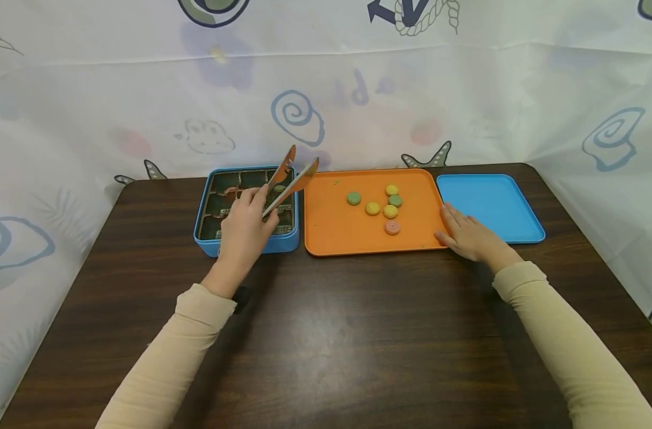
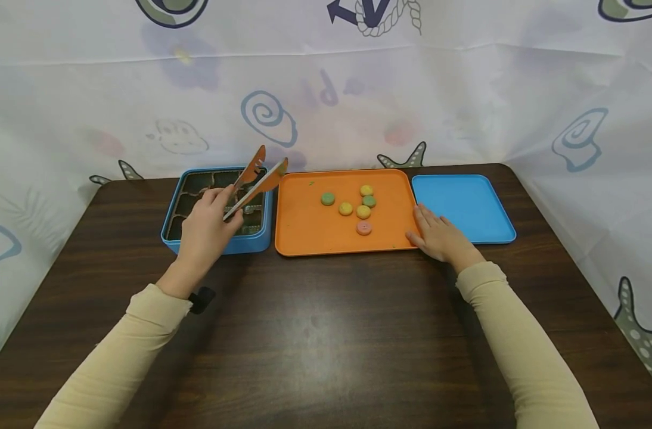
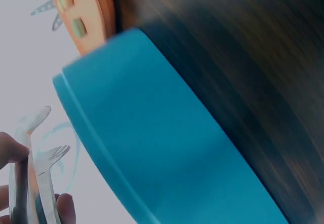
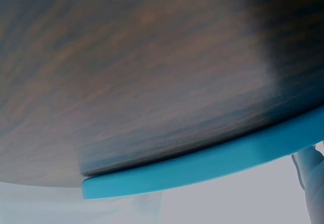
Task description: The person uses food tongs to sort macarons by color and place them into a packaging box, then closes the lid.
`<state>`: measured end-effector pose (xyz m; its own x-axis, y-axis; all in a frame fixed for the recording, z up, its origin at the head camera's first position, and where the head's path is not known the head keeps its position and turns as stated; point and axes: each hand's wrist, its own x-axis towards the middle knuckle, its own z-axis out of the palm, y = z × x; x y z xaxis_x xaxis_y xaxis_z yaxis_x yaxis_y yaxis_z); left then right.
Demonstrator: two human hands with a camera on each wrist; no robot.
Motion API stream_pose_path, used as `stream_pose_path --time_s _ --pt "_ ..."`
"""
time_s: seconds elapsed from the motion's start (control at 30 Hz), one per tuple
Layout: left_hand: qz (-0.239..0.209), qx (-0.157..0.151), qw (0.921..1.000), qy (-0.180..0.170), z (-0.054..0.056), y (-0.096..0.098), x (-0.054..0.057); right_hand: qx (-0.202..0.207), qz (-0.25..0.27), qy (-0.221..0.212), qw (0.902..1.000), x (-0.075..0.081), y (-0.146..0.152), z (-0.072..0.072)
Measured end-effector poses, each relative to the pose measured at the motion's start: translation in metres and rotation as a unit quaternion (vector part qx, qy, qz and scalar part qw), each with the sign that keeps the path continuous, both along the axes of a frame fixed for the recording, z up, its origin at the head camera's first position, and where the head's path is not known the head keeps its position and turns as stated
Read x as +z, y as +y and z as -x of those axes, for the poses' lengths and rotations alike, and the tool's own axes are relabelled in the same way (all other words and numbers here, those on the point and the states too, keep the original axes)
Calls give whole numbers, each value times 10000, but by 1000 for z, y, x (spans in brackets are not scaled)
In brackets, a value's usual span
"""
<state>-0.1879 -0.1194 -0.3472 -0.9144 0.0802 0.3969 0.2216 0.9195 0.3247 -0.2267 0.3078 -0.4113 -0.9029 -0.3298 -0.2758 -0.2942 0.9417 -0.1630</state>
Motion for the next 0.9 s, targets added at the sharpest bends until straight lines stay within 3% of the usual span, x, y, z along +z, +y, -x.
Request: stream_pose_path --time_s 0.17,0.47,0.7,0.9 --pt "-12 -338 9994 102 -3 19 -3 -3 27 11 10000 -1 1 0" --pt "188 -847 9962 -43 -5 52 -11 15 24 8 10000 -4 3 0" --pt "338 -932 9944 -356 -2 71 -20 40 29 3 10000 -4 2 1" --pt "566 -946 9935 -295 3 79 -28 33 72 -2 10000 -3 2 1"
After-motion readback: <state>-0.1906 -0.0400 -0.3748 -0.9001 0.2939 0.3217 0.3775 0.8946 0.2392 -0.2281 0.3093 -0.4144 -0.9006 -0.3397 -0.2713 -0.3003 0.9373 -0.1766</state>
